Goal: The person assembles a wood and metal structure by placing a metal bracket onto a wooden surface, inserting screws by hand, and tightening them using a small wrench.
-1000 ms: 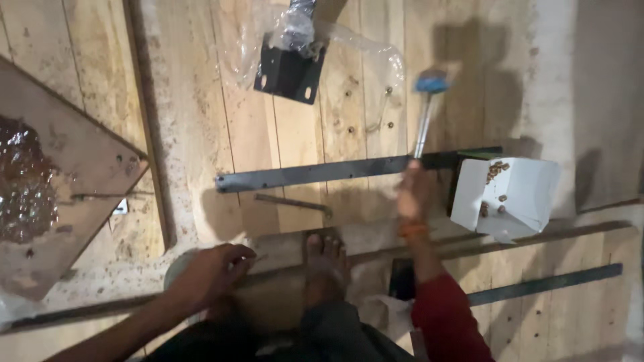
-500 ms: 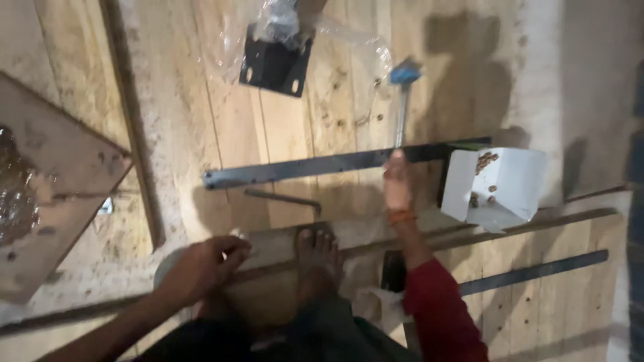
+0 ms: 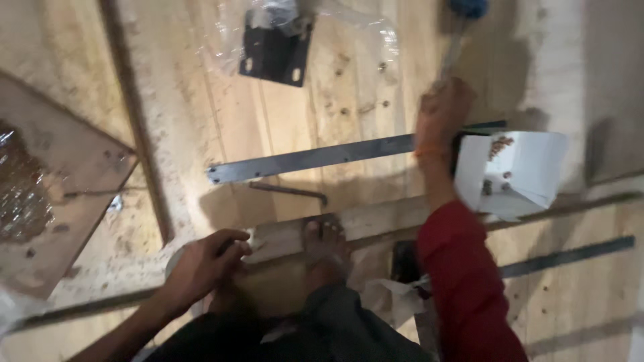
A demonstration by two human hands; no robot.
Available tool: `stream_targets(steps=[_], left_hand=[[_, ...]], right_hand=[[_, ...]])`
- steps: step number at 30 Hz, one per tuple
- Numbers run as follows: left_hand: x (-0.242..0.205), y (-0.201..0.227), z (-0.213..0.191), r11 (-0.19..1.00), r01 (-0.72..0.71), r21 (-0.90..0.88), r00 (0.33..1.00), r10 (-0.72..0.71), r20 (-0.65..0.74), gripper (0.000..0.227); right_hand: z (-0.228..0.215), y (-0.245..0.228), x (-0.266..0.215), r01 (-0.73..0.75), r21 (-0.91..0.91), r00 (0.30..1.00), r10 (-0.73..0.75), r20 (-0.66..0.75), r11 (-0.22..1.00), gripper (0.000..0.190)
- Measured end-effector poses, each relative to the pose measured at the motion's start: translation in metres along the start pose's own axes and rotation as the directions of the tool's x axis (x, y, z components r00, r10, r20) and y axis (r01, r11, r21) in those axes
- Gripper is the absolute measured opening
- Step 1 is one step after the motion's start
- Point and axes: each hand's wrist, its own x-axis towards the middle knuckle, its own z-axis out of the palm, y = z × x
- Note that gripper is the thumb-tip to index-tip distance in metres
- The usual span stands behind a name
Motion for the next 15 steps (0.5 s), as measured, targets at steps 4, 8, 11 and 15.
stream_targets(steps=[4, 8, 11, 15], left_hand=[[0.014, 0.014, 0.012, 0.996, 0.044, -0.077, 0.999, -0.042, 0.020, 0.037], [0.024, 0.046, 0.026, 0.977, -0.207, -0.048, 0.967, 0.211, 0.145, 0.042], [0.010, 0.079, 0.038, 0.845, -0.533, 0.049, 0.844, 0.527, 0.101, 0.040], [0.035, 0.091, 0.031, 0.801, -0.517, 0.300, 0.856, 0.485, 0.181, 0.043]], right_hand=[[-0.039, -0.099, -0.080, -0.580, 0.732, 0.811, 0.166, 0.561, 0.358, 0.025], [-0.090, -0.197, -0.122, -0.907, -0.176, -0.062, -0.291, 0.955, -0.382, 0.051], [-0.114, -0.193, -0.121, -0.814, -0.235, 0.054, -0.471, 0.880, -0.531, 0.054], [-0.129, -0.110, -0.111, -0.881, 0.024, 0.105, -0.145, 0.984, -0.472, 0.025]])
